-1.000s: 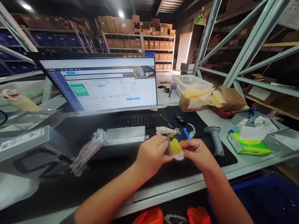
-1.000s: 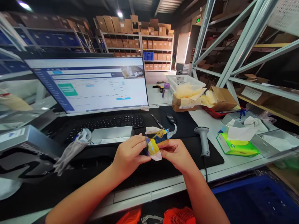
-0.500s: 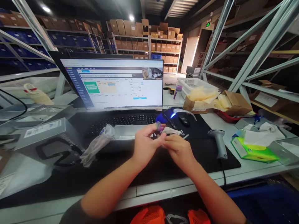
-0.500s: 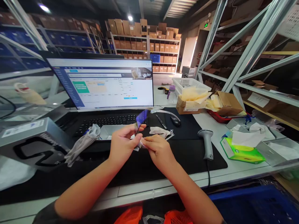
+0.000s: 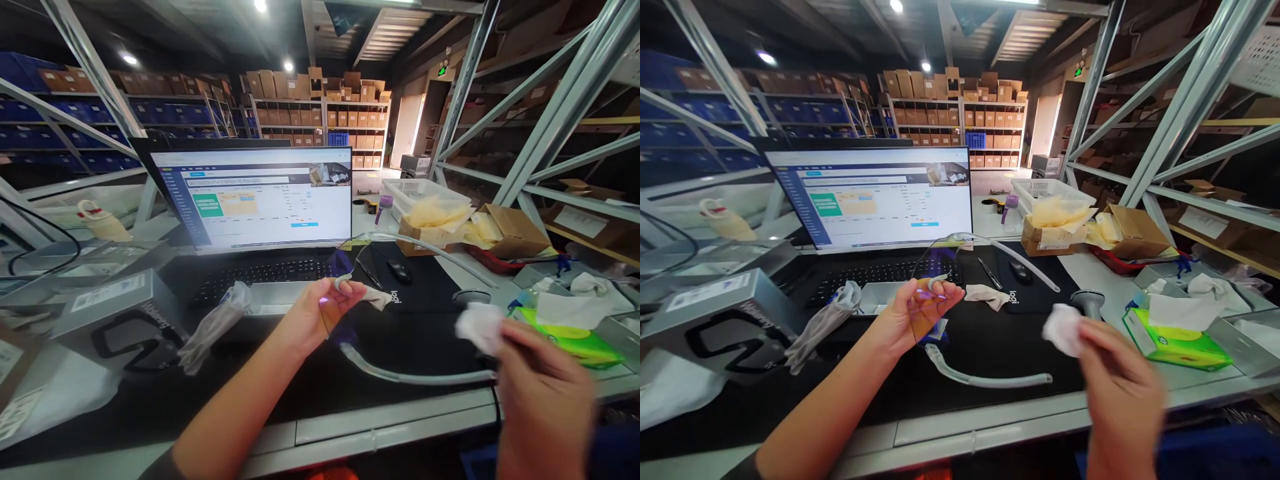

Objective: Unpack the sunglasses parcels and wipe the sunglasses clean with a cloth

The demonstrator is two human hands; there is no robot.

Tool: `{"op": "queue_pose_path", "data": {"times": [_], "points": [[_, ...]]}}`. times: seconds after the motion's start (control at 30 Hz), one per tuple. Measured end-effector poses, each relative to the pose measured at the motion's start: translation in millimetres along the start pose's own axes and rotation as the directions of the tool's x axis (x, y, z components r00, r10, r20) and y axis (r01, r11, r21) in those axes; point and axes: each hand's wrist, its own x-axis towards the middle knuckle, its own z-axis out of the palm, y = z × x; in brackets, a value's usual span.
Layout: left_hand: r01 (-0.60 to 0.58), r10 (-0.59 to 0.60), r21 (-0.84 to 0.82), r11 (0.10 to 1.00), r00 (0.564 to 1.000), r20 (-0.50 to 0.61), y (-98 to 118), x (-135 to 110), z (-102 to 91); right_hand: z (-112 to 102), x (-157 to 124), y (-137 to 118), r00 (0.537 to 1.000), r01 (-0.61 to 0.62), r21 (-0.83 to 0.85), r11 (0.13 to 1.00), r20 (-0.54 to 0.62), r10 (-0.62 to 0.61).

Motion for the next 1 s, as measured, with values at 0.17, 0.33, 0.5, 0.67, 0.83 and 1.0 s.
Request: {"op": "queue_pose_path", "data": {"times": [0.17, 0.33, 0.5, 0.67, 0.83, 1.0], "points": [[0.093, -0.090, -0.029, 0.995, 0.993, 0.076, -14.7, -5.0, 7.9, 80.0, 7.8, -12.8, 0.862, 0.297, 0.292, 0.909, 0.328, -0.387], [0.143, -0.142, -0.048, 0.989, 0.990, 0.014, -16.9, -3.0, 10.9, 114.1, 6.4, -24.6, 0.743, 0.520, 0.311, 0.796, 0.294, -0.601], [0.163, -0.166, -0.045, 0.986, 0.984, -0.069, -15.6, 0.4, 8.7, 106.2, 1.6, -18.6, 0.772, 0.179, 0.484, 0.857, 0.471, -0.427], [0.093, -0.095, -0.033, 0.995, 0.993, -0.067, -13.7, 2.6, 7.5, 78.3, -0.8, -2.5, 0.684, -0.050, 0.568, 0.821, 0.619, -0.386], [0.053, -0.069, -0.071, 0.996, 0.963, -0.261, -15.4, 10.8, 3.9, 32.3, 14.0, 24.0, 0.829, 0.230, 0.060, 0.971, 0.510, -0.228], [0.041, -0.086, -0.098, 0.994, 0.848, -0.523, -14.4, 20.3, 6.0, -18.5, 83.1, 59.1, 0.935, 0.353, -0.580, 0.734, 0.242, -0.259]]}}
